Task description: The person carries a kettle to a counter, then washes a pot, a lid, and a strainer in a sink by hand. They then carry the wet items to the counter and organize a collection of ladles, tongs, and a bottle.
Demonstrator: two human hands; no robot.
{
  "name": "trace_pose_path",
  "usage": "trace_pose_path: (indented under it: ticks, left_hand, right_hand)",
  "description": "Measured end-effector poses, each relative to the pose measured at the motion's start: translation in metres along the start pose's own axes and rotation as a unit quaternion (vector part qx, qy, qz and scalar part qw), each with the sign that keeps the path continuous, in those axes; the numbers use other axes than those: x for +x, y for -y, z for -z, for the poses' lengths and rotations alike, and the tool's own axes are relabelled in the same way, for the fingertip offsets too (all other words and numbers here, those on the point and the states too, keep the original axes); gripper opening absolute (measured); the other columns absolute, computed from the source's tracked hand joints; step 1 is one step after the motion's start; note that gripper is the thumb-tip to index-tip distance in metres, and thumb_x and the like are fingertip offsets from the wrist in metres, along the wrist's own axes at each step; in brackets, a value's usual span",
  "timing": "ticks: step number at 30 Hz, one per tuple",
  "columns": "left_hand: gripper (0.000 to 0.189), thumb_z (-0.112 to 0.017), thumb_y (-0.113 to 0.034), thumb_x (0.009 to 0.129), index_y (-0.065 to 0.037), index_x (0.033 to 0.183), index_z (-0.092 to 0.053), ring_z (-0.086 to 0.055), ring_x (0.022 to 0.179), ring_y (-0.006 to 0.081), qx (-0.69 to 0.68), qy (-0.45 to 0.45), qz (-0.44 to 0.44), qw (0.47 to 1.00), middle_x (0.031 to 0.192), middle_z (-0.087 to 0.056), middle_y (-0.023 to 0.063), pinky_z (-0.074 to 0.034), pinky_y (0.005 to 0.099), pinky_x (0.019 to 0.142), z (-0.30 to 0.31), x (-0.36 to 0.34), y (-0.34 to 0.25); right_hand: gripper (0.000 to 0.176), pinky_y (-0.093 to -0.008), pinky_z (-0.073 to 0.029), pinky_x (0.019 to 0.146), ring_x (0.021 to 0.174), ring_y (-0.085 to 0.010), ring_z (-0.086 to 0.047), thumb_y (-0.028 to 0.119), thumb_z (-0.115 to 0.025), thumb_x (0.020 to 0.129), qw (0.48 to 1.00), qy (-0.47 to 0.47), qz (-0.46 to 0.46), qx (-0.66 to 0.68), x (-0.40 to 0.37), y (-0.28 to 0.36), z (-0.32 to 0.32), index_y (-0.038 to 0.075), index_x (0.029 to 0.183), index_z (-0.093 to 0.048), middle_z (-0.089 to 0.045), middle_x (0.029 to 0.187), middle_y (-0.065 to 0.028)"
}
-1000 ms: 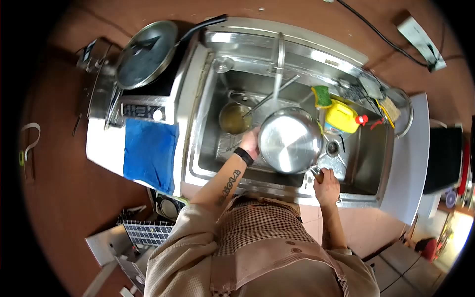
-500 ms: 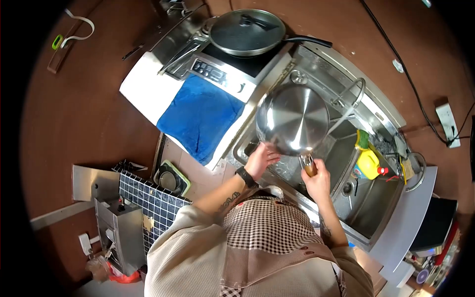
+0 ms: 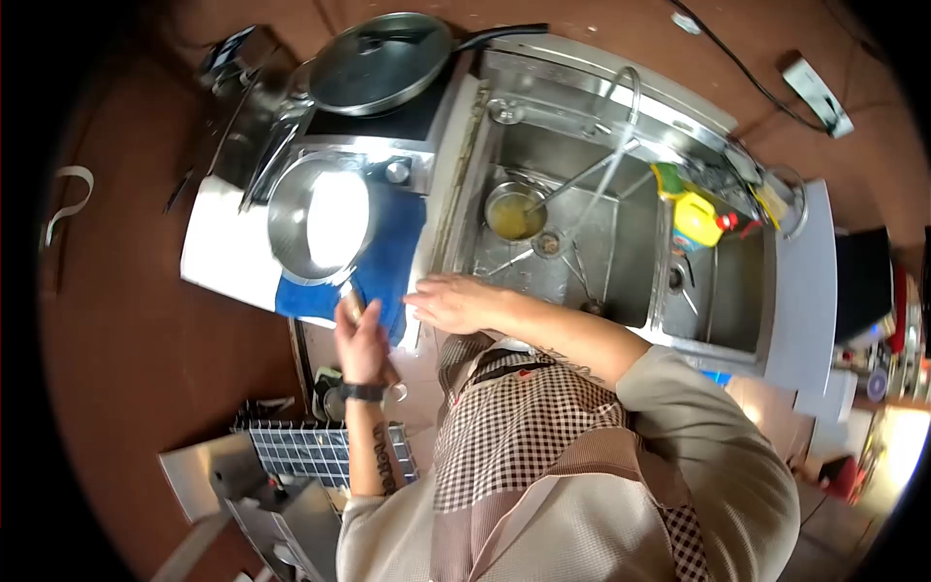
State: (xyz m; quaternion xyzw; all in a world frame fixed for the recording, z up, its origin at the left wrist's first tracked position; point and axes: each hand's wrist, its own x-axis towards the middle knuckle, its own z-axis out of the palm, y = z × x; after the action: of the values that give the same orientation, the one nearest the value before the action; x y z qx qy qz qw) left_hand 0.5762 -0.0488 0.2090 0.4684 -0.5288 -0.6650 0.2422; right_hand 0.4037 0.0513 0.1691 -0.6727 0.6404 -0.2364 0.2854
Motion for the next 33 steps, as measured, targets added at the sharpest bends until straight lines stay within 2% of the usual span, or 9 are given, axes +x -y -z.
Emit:
trace_pose_path:
  ticks: [6,11,15,21,23,25,28,32,33]
  left_hand:
    - [0.021,-0.060,-0.012,0.091,-0.010,0.104,-0.045,-0.042,0.042,0.0072,0.081,-0.009,0.008,0.997,0.057,-0.044,-0.0015,-0.034,0.0214,0.036,0.072,0.028,0.040]
    - [0.016,-0.063,-0.017,0.091,-0.011,0.090,-0.048,-0.044,0.044,0.0072,0.063,0.011,0.034,0.997,0.060,-0.047,-0.0030,-0.035,0.0224,0.037,0.085,0.075,0.061]
    - [0.022,-0.064,-0.024,0.091,-0.008,0.105,-0.054,-0.051,0.058,0.0078,0.104,-0.019,0.034,0.994,0.073,-0.055,-0.0008,-0.041,0.0217,0.048,0.079,0.085,0.061]
    - [0.037,-0.058,-0.023,0.096,0.000,0.124,-0.054,-0.052,0.078,0.0096,0.310,-0.170,-0.106,0.929,0.092,-0.061,0.0039,-0.043,0.0224,0.068,0.083,0.028,0.048]
    - [0.033,-0.058,-0.021,0.097,0.002,0.120,-0.056,-0.053,0.084,0.0112,0.357,-0.243,-0.215,0.876,0.099,-0.061,0.0062,-0.044,0.0243,0.073,0.065,0.005,0.036]
    - [0.029,-0.057,-0.018,0.097,0.004,0.115,-0.059,-0.054,0.086,0.0128,0.425,-0.266,-0.192,0.844,0.099,-0.061,0.0068,-0.045,0.0261,0.074,0.032,-0.009,0.021]
    - [0.024,-0.058,-0.018,0.095,0.004,0.105,-0.060,-0.048,0.073,0.0093,0.378,-0.170,-0.145,0.898,0.086,-0.057,0.0030,-0.038,0.0217,0.062,-0.020,-0.008,0.022]
    - [0.022,-0.057,-0.015,0.095,0.002,0.108,-0.060,-0.042,0.068,0.0062,0.311,0.120,-0.112,0.936,0.078,-0.053,-0.0003,-0.033,0.0208,0.058,-0.114,0.038,0.065]
    - [0.022,-0.058,-0.015,0.095,0.002,0.108,-0.060,-0.044,0.068,0.0073,0.263,0.216,-0.106,0.934,0.080,-0.055,0.0007,-0.035,0.0210,0.060,-0.144,0.040,0.069]
  right_hand:
    - [0.027,-0.0351,-0.052,0.078,0.085,-0.0214,-0.064,0.019,-0.055,0.093,0.933,-0.192,-0.275,0.128,-0.101,-0.097,0.011,0.007,0.118,-0.060,-0.066,0.096,-0.0101]
    - [0.019,-0.0293,-0.053,0.058,0.067,-0.0191,-0.062,0.022,-0.058,0.092,0.562,-0.514,-0.277,0.586,-0.119,-0.212,0.109,0.003,0.091,-0.056,-0.059,0.074,-0.0066]
    - [0.024,-0.0284,-0.041,0.048,0.062,-0.0176,-0.058,0.025,-0.056,0.093,0.478,-0.529,-0.255,0.653,-0.114,-0.282,0.163,0.006,0.079,-0.055,-0.051,0.064,-0.0043]
    - [0.029,-0.0341,-0.043,0.058,0.072,-0.0221,-0.058,0.030,-0.054,0.092,0.764,-0.425,-0.454,0.172,-0.162,-0.416,0.030,0.003,0.082,-0.059,-0.060,0.082,-0.0126]
    - [0.023,-0.0440,-0.050,0.085,0.099,-0.0353,-0.063,0.021,-0.053,0.088,0.759,-0.251,-0.600,-0.019,-0.184,-0.450,-0.049,0.004,0.093,-0.069,-0.066,0.108,-0.0182]
    - [0.023,-0.0444,-0.049,0.087,0.099,-0.0350,-0.062,0.019,-0.051,0.089,0.738,-0.199,-0.642,0.063,-0.200,-0.454,-0.123,0.004,0.099,-0.066,-0.065,0.106,-0.0197]
    - [0.025,-0.0439,-0.049,0.087,0.096,-0.0347,-0.062,0.015,-0.045,0.093,0.716,-0.217,-0.645,0.159,-0.212,-0.460,-0.200,0.001,0.102,-0.063,-0.064,0.102,-0.0214]
    - [0.032,-0.0440,-0.048,0.088,0.101,-0.0312,-0.061,0.023,-0.040,0.097,0.821,-0.136,-0.540,0.129,-0.216,-0.401,-0.170,0.005,0.111,-0.062,-0.064,0.106,-0.0174]
    - [0.034,-0.0431,-0.049,0.088,0.097,-0.0316,-0.062,0.028,-0.040,0.098,0.783,-0.216,-0.543,0.213,-0.212,-0.367,-0.126,0.007,0.114,-0.061,-0.065,0.104,-0.0165]
